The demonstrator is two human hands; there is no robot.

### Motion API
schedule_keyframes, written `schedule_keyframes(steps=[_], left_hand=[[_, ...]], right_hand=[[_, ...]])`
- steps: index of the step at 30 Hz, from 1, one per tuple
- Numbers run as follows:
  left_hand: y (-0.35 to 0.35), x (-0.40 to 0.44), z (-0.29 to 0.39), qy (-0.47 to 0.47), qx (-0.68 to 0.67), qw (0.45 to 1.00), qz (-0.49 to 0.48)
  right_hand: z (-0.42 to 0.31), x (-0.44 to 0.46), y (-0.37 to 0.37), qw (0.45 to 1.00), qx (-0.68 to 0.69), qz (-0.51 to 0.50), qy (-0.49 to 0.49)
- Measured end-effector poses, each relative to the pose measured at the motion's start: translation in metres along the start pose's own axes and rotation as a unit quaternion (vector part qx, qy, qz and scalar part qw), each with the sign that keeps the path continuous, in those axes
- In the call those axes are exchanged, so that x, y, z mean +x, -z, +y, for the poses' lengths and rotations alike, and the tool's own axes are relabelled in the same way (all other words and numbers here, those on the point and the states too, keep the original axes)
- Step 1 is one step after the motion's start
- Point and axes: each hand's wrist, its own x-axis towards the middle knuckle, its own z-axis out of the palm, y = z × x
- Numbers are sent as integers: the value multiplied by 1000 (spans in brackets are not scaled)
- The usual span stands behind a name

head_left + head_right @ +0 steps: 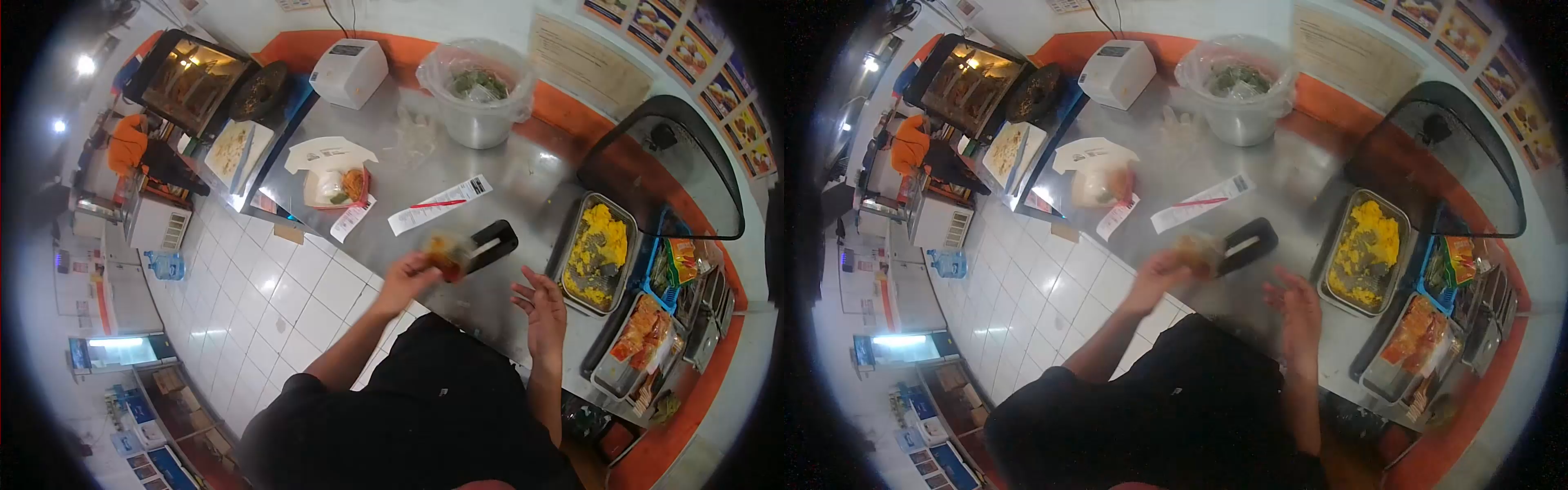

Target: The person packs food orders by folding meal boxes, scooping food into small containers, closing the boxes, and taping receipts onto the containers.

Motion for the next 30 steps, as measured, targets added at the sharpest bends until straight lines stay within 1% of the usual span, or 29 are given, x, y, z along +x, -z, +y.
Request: schedule_keyframes(steps=[2,3,5,6,7,8,9,10,11,12,13,14,15,17,18,19,20,21,23,24,25,26,27,28,29,30], left_hand=[[48,9,19,-43,45,990,129],[70,15,35,-55,73,977,194],[126,41,45,-103,94,959,246],[147,51,40,-101,59,940,321],[188,67,34,-48,189,927,321],[207,77,35,-55,203,910,358],[209,80,40,-91,172,892,407],[194,84,46,-138,129,872,451],[167,83,54,-170,101,865,461],[97,64,85,-183,77,874,443],[74,64,72,-178,72,884,427],[62,63,60,-177,118,905,369],[46,61,49,-179,164,919,311],[-21,51,33,-193,236,929,211],[-46,50,19,-193,261,937,127],[-79,47,10,-174,210,960,58],[-105,46,3,-164,220,962,0],[-127,46,-4,-153,230,959,-58],[-153,57,-36,-131,215,959,-129],[-165,62,-46,-134,217,958,-130],[-176,66,-54,-108,232,955,-148],[-185,69,-62,-79,245,952,-164],[-192,73,-72,-79,245,952,-164],[-199,79,-81,-78,271,947,-156],[-205,84,-90,-76,296,941,-147],[-211,88,-97,-75,294,942,-145]], right_hand=[[2,0,9,998,-36,52,-7],[1,1,11,998,-38,56,-6],[-3,1,17,987,-75,143,2],[-5,2,21,981,-80,175,0],[-7,5,32,977,-98,190,5],[-8,9,48,970,-118,210,12],[-8,11,67,949,-168,264,29],[-4,16,92,923,-215,316,44],[7,25,128,865,-312,381,96],[17,33,163,796,-403,431,136],[17,36,187,753,-460,455,119],[15,39,203,711,-512,471,98],[10,39,211,707,-511,478,100],[8,48,214,660,-573,483,-45],[2,55,201,661,-572,484,-45],[-11,63,177,633,-618,448,-127],[-16,68,162,598,-658,408,-207],[-5,73,166,600,-656,409,-208],[26,89,189,469,-752,445,-131],[34,92,203,476,-749,442,-133],[27,90,203,478,-747,443,-131],[20,85,203,538,-684,474,-132],[15,81,205,593,-617,500,-132],[16,78,219,593,-619,499,-131],[17,74,234,646,-607,459,-63],[10,71,233,694,-589,415,5]])
